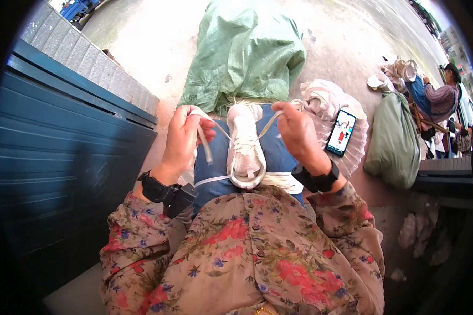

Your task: The recorder is lacing white shoes while sitting down.

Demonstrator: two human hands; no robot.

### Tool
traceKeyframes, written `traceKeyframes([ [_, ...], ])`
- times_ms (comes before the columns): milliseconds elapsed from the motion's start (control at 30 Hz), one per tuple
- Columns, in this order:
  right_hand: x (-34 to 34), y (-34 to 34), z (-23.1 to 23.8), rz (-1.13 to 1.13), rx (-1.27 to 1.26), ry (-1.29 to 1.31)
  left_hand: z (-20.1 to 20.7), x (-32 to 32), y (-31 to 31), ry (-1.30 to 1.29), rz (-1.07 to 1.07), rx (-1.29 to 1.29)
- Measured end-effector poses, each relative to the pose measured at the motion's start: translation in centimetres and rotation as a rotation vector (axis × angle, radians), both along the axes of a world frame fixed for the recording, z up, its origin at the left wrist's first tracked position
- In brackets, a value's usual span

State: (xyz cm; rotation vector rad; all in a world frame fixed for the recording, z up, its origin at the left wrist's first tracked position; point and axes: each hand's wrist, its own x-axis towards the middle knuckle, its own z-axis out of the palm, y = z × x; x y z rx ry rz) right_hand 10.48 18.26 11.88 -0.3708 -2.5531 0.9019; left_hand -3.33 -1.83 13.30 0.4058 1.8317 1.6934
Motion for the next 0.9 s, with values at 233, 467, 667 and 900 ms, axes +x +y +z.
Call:
traceKeyframes([
  [233, 1.7, -0.1, -0.8, -0.075, -1.353, 0.129, -5.5, -1.0, -1.9, -0.351, 0.08, 0.082],
  [467, 7.1, 0.8, -15.5, -0.411, -0.586, -0.217, -13.5, 2.0, -4.1, 0.968, 0.008, -0.616],
  [667, 8.3, -1.4, -11.8, -0.356, 0.062, -0.24, -11.9, 2.6, -1.6, 1.096, -0.281, -0.571],
  [900, 8.5, -0.6, -10.0, 0.199, 0.414, -0.181, -8.5, -3.8, -2.0, 0.273, -0.171, -0.269],
])
